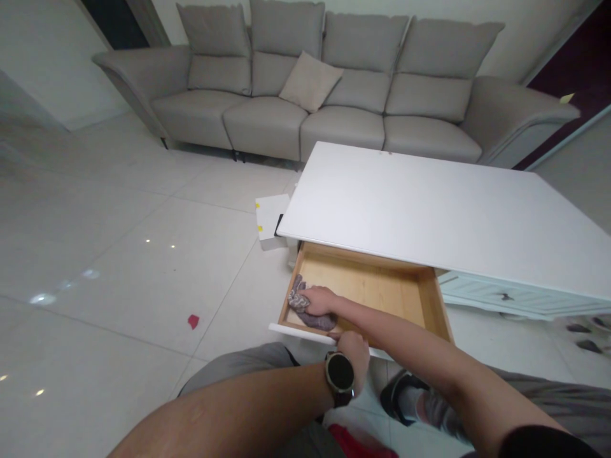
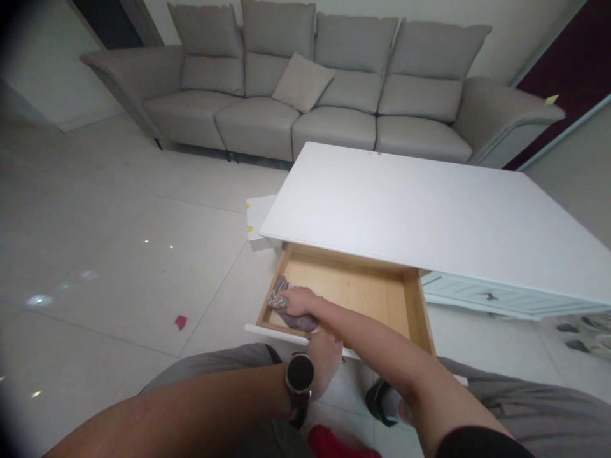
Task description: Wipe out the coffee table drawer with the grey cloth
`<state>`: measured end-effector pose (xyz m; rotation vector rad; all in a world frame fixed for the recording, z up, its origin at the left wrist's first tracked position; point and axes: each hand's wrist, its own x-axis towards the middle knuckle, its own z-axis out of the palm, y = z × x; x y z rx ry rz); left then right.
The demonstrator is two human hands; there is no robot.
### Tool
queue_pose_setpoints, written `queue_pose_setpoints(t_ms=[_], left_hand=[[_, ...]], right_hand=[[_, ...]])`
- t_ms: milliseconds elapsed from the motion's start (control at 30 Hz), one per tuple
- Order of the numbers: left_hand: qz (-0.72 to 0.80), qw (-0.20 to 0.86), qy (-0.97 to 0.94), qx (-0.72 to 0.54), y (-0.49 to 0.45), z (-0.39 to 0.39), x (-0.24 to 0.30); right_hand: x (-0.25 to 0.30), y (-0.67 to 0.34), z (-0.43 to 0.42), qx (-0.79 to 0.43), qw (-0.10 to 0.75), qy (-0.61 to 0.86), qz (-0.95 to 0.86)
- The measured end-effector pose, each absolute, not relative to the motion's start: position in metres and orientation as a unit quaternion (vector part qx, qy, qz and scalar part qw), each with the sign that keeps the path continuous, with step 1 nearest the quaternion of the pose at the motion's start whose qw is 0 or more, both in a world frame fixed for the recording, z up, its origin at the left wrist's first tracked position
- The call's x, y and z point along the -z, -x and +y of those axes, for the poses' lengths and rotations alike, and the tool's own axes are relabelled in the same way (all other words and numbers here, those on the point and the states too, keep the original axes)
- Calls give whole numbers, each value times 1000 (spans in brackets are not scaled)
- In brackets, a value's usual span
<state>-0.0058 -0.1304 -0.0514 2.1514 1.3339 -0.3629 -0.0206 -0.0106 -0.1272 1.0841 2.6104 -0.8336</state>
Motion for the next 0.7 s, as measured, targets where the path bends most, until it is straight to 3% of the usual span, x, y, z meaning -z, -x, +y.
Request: queue_pose_setpoints(t_ms=[100, 333, 500, 700], left_hand=[[524, 254, -786, 208, 9, -130, 38], [497, 288, -795, 197, 17, -129, 27], [481, 263, -810, 209, 18, -129, 25], [472, 250, -817, 216, 16, -131, 26]], right_hand=[[131, 15, -2, 299, 52, -459, 835], [112, -28, 42, 246, -131, -674, 684], [105, -30, 48, 233, -178, -698, 653], [127, 45, 40, 285, -192, -655, 673]])
